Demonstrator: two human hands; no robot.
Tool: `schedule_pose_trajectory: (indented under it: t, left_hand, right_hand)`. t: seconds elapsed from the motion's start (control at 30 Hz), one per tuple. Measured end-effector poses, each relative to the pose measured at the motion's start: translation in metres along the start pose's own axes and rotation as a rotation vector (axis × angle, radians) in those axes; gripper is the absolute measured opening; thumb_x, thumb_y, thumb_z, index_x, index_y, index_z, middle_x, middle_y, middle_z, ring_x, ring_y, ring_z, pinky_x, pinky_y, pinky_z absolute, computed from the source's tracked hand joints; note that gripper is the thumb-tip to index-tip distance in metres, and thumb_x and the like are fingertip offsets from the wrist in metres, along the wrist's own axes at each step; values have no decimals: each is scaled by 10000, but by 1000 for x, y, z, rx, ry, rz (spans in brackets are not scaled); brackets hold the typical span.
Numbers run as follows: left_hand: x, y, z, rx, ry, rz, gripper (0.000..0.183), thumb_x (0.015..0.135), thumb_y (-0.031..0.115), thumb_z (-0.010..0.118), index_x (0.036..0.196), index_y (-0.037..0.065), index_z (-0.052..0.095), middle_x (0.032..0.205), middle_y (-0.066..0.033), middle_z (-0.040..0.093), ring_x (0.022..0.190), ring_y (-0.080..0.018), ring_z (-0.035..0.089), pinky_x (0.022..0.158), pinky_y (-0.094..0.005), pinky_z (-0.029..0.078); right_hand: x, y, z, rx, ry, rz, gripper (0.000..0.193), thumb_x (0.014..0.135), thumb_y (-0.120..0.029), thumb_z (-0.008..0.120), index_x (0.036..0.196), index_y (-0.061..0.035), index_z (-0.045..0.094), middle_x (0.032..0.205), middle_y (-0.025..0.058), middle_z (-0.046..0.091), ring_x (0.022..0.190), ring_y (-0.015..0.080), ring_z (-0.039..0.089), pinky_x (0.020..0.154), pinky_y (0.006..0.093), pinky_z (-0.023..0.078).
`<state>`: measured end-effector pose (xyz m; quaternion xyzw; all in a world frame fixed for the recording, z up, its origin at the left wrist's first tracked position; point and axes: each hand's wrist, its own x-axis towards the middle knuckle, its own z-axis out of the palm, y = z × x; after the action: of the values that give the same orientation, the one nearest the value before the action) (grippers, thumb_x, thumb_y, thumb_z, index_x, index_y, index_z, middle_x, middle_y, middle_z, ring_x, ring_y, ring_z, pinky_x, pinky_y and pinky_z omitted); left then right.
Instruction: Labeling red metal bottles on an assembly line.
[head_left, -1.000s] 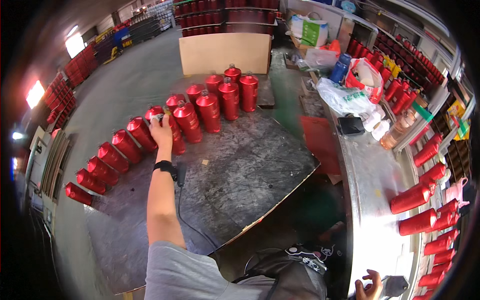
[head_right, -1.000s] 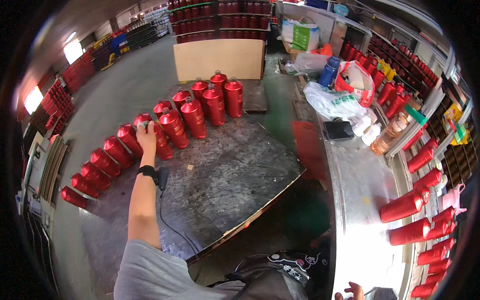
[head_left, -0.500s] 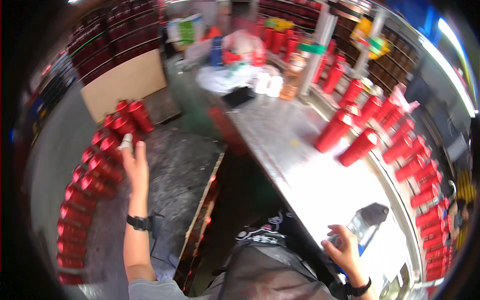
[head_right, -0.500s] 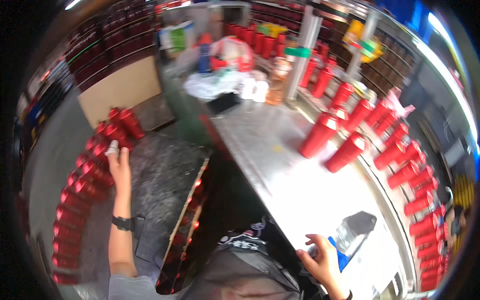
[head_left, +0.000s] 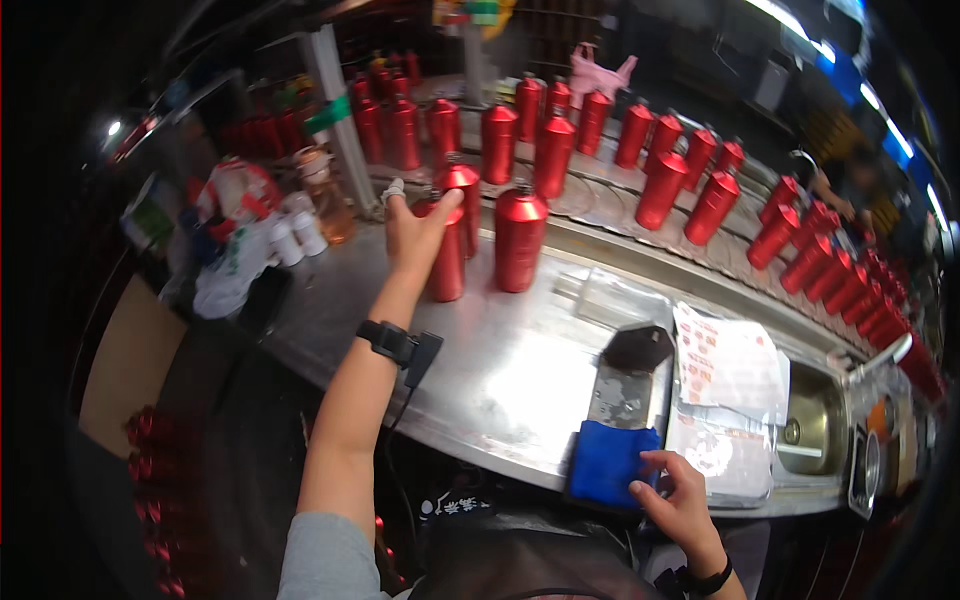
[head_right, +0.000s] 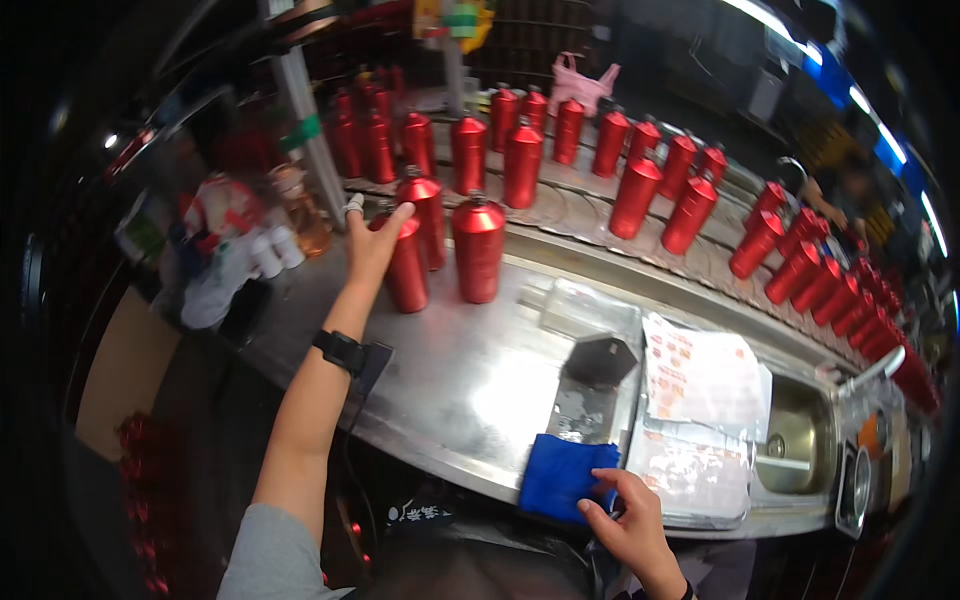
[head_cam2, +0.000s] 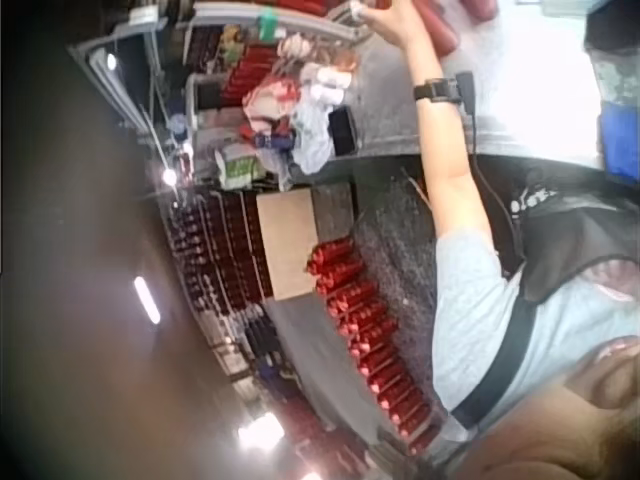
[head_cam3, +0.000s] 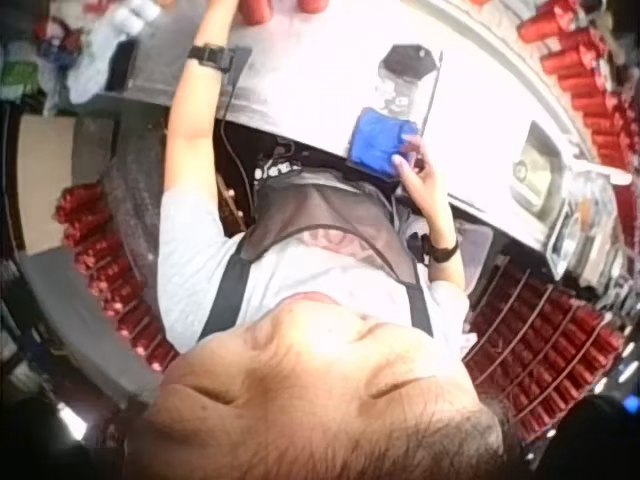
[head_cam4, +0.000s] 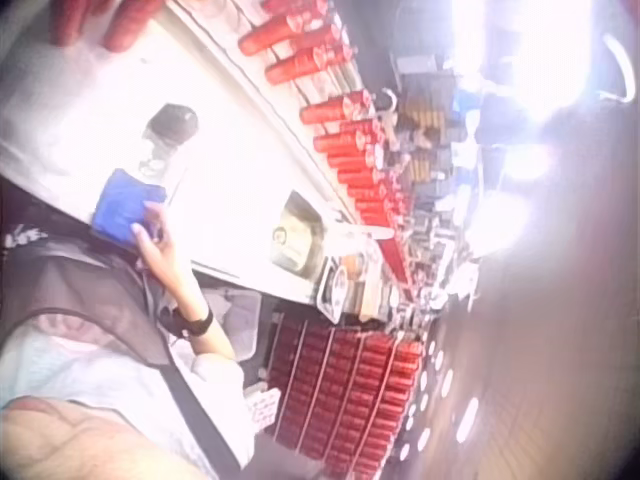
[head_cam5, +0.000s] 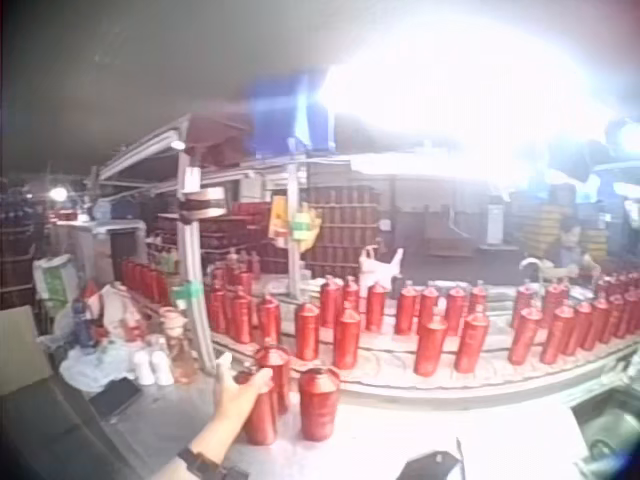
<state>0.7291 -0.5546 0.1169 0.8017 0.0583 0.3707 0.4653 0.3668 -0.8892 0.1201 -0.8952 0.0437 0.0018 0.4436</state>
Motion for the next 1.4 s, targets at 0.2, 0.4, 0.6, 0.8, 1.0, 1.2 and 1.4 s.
schedule_pose_trajectory:
  t: [0.2,0.4,0.6,0.8,1.0,1.2,1.4]
  left_hand:
    - [-22,-32,3,-455,-164,63,206,916,187,677,1056,38,663,1009,1,655,927,-100,575,861,-265,456]
    - [-80,-23,-57,-757,-128,-205,273,974,167,603,1219,46,591,1146,-25,620,1046,-116,588,913,-289,479]
    - [-153,50,-68,-1147,-648,-763,455,996,428,508,1245,53,569,1169,-177,647,1081,-300,646,946,-461,529]
    - [-223,106,-6,-1267,-1032,-1327,629,983,554,414,1225,-4,572,1126,-217,657,1026,-327,659,932,-476,525]
    - [-282,144,5,-860,-1102,-973,570,917,342,683,1280,35,370,1193,-127,554,1054,-188,602,921,-347,515]
    - [-280,135,22,-802,-1168,-886,649,856,285,752,1261,26,316,1194,-141,528,1053,-190,596,889,-343,528]
    - [-283,121,35,-831,-1193,-826,656,863,291,742,1307,42,329,1200,-134,539,1052,-195,598,900,-345,523]
  right_hand:
    - [2,43,0,126,80,60,387,767,-156,777,1112,-26,658,867,64,685,688,118,562,610,252,437]
    - [14,61,7,231,32,-44,352,786,-146,765,1105,-36,664,893,70,688,716,124,602,599,242,436]
    - [47,51,27,100,-105,-430,742,777,-253,806,1397,-49,454,1251,179,583,1035,322,622,827,385,529]
    - [23,49,24,242,-134,-451,984,717,-311,847,1486,5,322,1364,225,527,1151,367,607,888,381,538]
    - [-14,70,21,112,24,-327,970,661,-213,854,1459,40,366,1342,285,534,1022,357,679,798,363,571]
    - [-4,71,18,22,69,-328,943,668,-186,845,1461,12,375,1381,243,520,1045,342,667,754,352,568]
    - [1,78,26,-86,106,-343,987,665,-188,828,1495,-21,322,1407,240,495,1069,332,655,743,359,568]
